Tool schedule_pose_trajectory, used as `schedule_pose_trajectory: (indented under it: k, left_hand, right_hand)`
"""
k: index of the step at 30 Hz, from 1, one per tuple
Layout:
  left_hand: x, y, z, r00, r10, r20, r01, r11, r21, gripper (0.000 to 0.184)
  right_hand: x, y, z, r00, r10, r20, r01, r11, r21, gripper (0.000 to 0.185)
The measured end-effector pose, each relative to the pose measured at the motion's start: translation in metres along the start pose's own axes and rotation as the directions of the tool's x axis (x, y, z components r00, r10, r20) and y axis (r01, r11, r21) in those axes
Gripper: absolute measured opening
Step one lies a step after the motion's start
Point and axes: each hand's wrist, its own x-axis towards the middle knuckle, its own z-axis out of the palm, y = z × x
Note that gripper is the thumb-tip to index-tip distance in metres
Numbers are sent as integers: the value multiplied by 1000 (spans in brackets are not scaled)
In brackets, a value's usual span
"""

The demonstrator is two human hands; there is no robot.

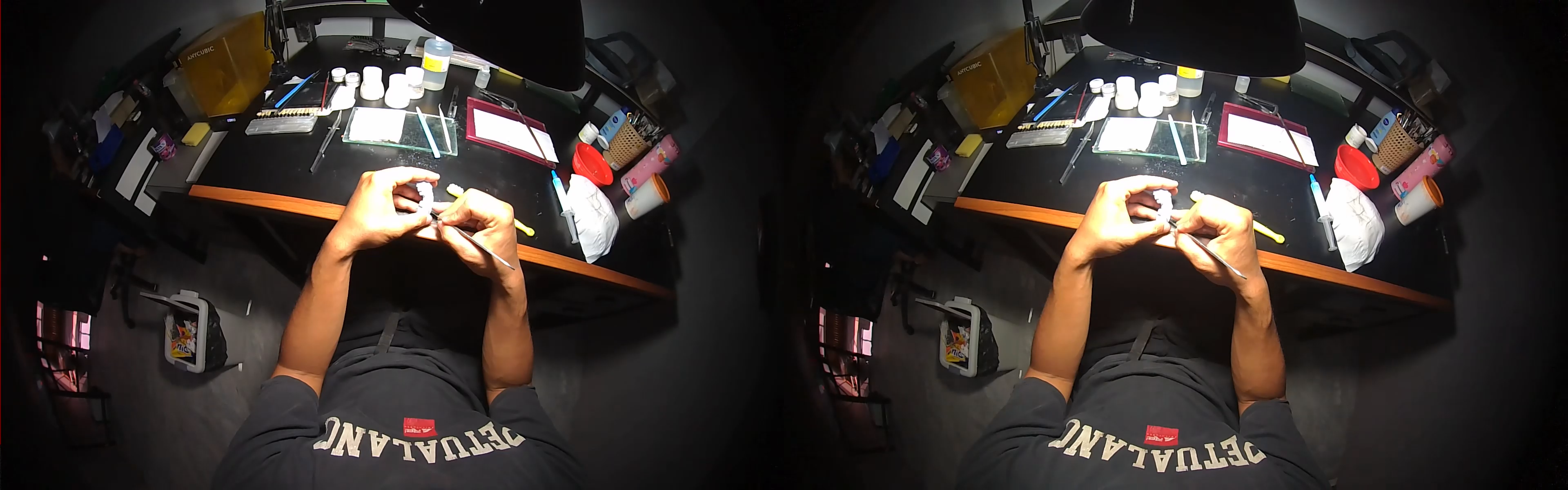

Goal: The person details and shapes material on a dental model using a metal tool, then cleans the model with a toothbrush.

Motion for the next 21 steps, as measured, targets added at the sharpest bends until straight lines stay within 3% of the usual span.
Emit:
schedule_pose_trajectory:
  k: [6, 9, 12, 18, 21]
  left_hand:
    - [1, -2, 0, 1000, -9, 5, 9, 1000, 5, 57]
    - [0, -2, 0, 1000, -19, 3, 19, 1000, -2, 58]
    - [0, -3, 0, 1000, 0, 4, 0, 1000, -16, 58]
    - [0, -3, -1, 1000, -18, 9, 18, 1000, 18, 58]
    - [0, -1, -1, 999, -33, 18, 33, 999, 15, 59]
  right_hand:
    - [-1, -8, 5, 975, 216, -60, -202, 963, 180, 9]
    - [0, 1, 2, 999, 10, -41, -10, 1000, 8, 9]
    - [-1, -1, -1, 1000, 7, 14, -7, 1000, -16, 9]
    - [0, -9, 6, 989, 128, -76, -118, 985, 130, 9]
    - [0, -4, 1, 999, 33, -14, -32, 998, 57, 8]
